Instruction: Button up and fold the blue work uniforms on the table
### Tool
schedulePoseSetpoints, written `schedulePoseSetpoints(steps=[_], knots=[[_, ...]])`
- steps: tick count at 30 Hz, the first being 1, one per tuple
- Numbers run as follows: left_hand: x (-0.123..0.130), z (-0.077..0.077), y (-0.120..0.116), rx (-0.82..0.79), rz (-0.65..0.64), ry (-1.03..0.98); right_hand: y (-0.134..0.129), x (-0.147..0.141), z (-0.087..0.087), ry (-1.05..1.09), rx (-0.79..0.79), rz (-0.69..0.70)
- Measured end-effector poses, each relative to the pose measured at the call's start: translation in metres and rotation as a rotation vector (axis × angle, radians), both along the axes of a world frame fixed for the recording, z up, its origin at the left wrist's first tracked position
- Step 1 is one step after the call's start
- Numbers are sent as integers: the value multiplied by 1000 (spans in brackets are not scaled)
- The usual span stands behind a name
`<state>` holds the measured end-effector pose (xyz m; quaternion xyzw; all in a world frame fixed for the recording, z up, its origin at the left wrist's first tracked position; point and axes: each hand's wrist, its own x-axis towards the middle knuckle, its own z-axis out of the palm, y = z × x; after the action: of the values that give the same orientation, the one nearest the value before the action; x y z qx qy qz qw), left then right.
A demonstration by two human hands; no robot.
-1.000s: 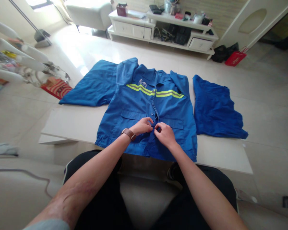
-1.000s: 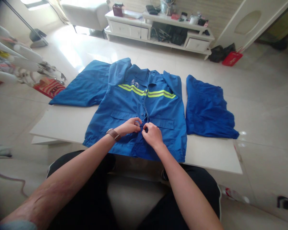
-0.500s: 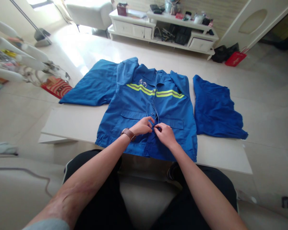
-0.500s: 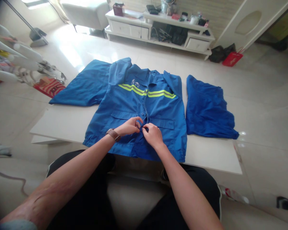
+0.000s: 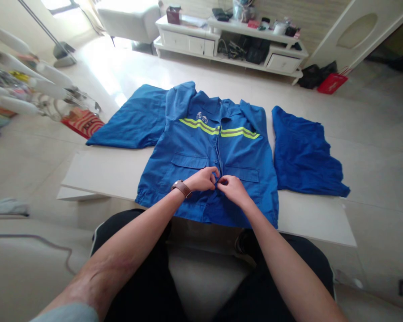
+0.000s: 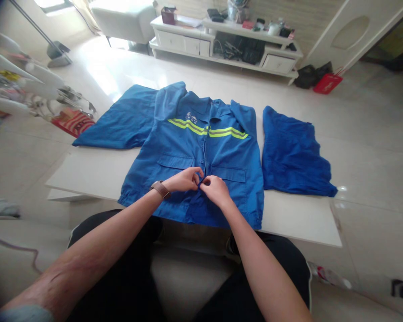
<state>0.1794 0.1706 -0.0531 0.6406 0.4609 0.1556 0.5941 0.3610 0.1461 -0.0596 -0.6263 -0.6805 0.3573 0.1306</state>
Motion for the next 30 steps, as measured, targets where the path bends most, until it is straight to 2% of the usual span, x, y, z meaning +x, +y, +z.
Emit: schedulePoseSetpoints(steps=[12, 16, 19, 24, 30], knots=[[1, -6, -1, -3, -66, 61, -10, -11, 11, -290, -6, 84], [1, 0, -1, 3, -86, 214, -11, -12, 11, -315, -16, 154], [3, 6, -3, -10, -150, 358, -11, -12, 12, -330, -49, 267], [7, 9, -6, -87, -306, 504, -12, -12, 10, -313, -148, 410], [-9, 2, -9, -191, -313, 425, -16, 2, 6, -135, -76, 377]])
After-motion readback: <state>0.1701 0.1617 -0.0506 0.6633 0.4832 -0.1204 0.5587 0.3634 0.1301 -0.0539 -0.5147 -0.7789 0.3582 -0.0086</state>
